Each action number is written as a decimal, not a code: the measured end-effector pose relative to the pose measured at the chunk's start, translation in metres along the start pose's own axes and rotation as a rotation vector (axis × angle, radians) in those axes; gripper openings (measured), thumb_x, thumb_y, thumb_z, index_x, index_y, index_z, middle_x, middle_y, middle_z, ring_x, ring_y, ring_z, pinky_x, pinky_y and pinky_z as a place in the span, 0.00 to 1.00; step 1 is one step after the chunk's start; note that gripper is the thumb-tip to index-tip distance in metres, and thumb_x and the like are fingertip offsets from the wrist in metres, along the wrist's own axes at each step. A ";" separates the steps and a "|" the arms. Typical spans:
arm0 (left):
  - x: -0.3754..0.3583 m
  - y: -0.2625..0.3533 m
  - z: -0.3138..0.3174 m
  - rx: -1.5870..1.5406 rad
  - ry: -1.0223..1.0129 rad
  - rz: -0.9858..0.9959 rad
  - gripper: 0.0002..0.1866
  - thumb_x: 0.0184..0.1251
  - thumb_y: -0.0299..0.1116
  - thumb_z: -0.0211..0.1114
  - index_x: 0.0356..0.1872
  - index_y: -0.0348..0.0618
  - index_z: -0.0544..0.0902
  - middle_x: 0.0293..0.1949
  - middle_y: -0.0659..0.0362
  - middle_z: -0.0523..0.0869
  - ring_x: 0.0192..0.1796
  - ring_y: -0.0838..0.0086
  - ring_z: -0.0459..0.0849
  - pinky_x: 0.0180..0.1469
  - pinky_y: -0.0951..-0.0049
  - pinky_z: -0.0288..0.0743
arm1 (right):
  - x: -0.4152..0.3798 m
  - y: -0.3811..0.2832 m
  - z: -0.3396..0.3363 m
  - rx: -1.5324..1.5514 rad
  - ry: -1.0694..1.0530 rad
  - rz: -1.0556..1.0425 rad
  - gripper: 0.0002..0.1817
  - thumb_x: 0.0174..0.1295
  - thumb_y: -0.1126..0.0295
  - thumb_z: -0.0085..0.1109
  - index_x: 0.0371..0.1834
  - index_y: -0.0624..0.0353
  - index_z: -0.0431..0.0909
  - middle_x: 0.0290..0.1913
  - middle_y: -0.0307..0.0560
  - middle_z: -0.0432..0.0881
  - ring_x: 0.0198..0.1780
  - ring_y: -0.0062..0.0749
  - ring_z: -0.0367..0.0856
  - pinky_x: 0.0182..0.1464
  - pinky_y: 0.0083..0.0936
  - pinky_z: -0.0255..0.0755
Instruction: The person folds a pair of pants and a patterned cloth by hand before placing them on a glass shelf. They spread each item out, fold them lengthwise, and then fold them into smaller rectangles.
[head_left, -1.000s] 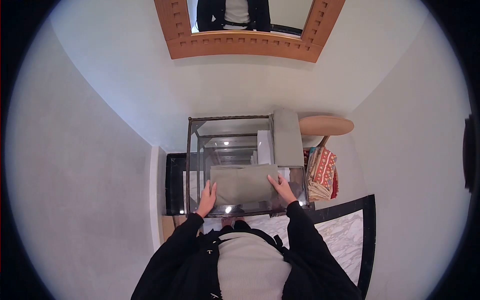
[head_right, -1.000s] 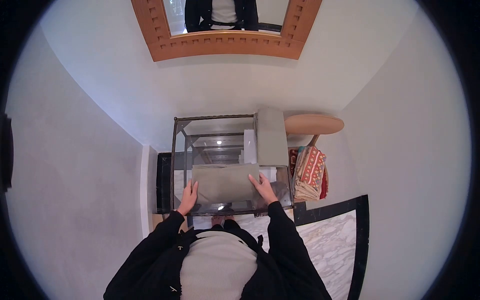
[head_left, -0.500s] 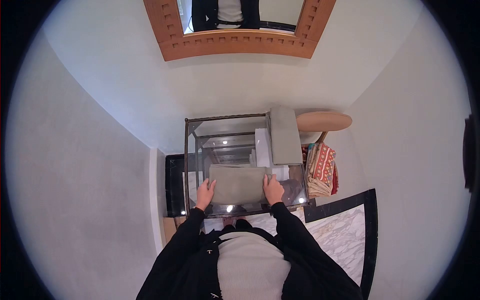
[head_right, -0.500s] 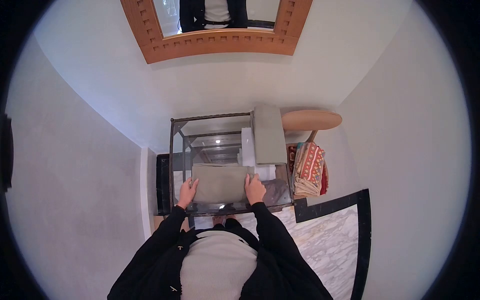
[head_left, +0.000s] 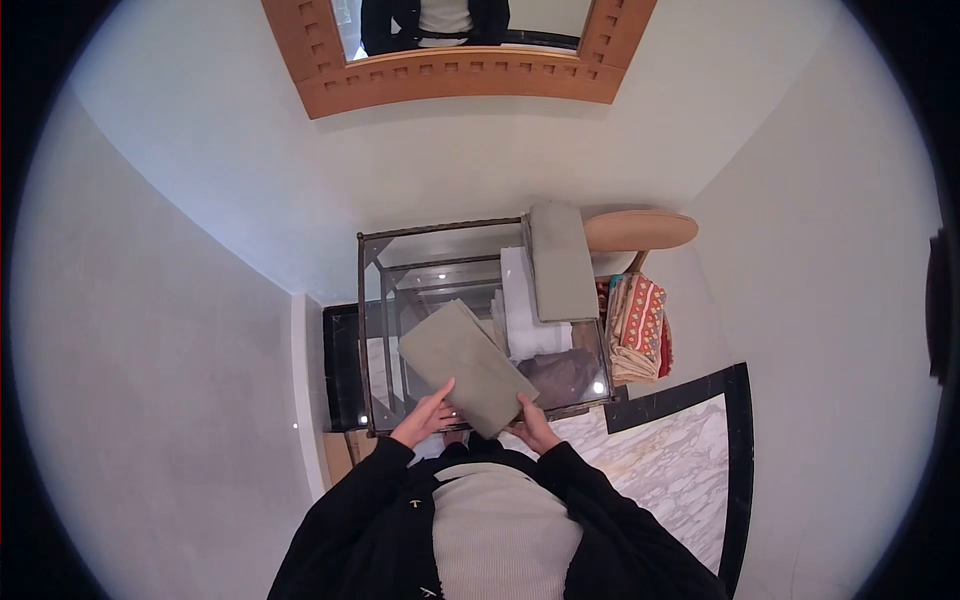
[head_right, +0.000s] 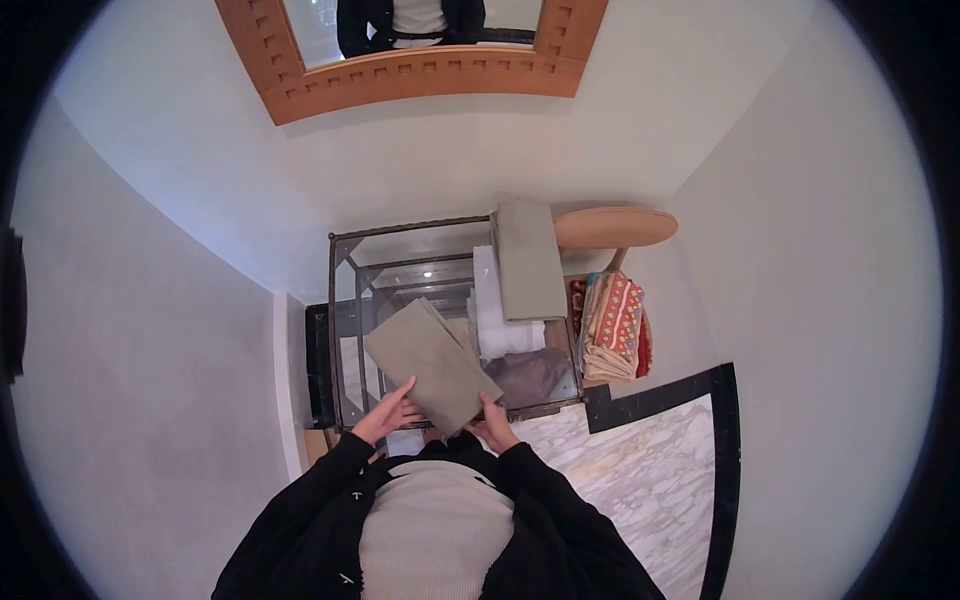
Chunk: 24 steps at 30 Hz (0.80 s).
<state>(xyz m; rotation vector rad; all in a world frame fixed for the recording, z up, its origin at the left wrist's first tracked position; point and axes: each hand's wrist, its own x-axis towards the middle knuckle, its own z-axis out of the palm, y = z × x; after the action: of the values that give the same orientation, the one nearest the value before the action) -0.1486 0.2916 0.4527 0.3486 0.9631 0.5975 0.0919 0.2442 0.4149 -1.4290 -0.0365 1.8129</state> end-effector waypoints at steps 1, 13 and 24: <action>0.009 -0.006 0.001 -0.076 -0.029 0.026 0.33 0.66 0.53 0.65 0.61 0.36 0.71 0.56 0.49 0.80 0.53 0.65 0.84 0.48 0.65 0.83 | 0.000 0.006 0.000 0.012 -0.056 0.020 0.32 0.69 0.49 0.54 0.66 0.64 0.63 0.56 0.55 0.77 0.55 0.42 0.80 0.57 0.42 0.75; -0.013 0.042 0.049 0.056 -0.047 0.003 0.28 0.63 0.32 0.67 0.62 0.37 0.68 0.52 0.54 0.80 0.52 0.68 0.83 0.50 0.63 0.82 | -0.043 -0.083 -0.013 -0.251 -0.223 -0.197 0.47 0.63 0.30 0.45 0.69 0.64 0.63 0.58 0.51 0.77 0.58 0.34 0.77 0.61 0.35 0.71; -0.015 0.036 0.083 0.288 -0.148 0.026 0.44 0.64 0.39 0.70 0.73 0.43 0.52 0.64 0.49 0.70 0.62 0.64 0.76 0.54 0.62 0.78 | -0.044 -0.118 0.006 -0.356 -0.378 0.069 0.31 0.65 0.54 0.62 0.64 0.63 0.69 0.52 0.47 0.82 0.53 0.32 0.82 0.56 0.28 0.77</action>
<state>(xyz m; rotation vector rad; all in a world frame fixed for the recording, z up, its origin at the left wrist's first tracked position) -0.0965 0.3095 0.5262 0.6540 0.9039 0.4492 0.1549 0.3003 0.5089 -1.3088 -0.5309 2.1917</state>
